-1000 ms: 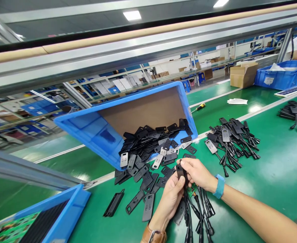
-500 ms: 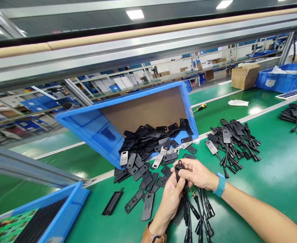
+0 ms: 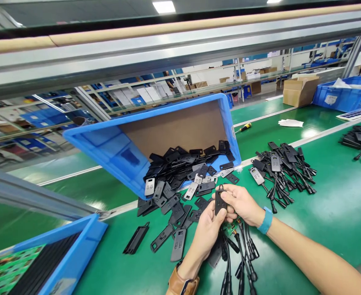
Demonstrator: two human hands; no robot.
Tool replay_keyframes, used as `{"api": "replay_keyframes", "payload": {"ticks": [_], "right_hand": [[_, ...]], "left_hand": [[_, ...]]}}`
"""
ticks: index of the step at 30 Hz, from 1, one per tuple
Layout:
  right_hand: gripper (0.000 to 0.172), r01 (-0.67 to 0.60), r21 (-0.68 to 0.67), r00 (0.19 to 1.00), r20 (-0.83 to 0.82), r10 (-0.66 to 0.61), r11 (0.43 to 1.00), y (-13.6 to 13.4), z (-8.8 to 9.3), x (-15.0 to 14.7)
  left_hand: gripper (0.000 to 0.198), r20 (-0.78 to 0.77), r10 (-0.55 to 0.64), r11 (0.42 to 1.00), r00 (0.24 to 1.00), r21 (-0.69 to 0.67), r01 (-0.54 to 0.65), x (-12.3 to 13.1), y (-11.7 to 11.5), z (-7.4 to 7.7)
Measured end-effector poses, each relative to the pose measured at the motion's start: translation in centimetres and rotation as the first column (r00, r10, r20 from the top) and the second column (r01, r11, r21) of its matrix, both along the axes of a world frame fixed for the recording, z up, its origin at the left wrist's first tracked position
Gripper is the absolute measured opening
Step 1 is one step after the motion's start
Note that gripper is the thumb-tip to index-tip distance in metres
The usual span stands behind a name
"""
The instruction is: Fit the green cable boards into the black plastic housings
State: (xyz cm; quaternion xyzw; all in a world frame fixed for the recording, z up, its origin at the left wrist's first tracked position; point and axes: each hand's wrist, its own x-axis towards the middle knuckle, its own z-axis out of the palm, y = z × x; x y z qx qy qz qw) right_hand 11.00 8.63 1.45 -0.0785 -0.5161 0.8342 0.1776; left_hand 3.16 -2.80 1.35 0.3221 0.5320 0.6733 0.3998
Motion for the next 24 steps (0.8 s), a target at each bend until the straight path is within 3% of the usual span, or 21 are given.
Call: {"api": "replay_keyframes", "payload": {"ticks": [9, 18, 20, 24], "right_hand": [[0.049, -0.123, 0.070, 0.992, 0.032, 0.121, 0.990, 0.5, -0.5, -0.2], [0.044, -0.014, 0.107, 1.000, 0.026, 0.011, 0.994, -0.2, -1.1, -0.4], [0.046, -0.040, 0.087, 0.999, 0.032, 0.038, 0.995, -0.2, -1.0, -0.4], [0.048, -0.082, -0.006, 0.995, 0.055, 0.082, 0.997, 0.0, -0.6, -0.4]], "left_hand": [[0.047, 0.059, 0.008, 1.000, 0.998, 0.024, -0.009, -0.6, 0.3, -1.3], [0.041, -0.043, 0.127, 0.991, 0.991, 0.048, -0.125, -0.3, 0.4, -1.8], [0.041, 0.015, 0.084, 0.996, 0.996, 0.039, -0.085, -0.4, 0.4, -1.6], [0.037, 0.291, -0.102, 0.995, 0.951, 0.050, 0.091, -0.7, 0.0, -0.9]]}}
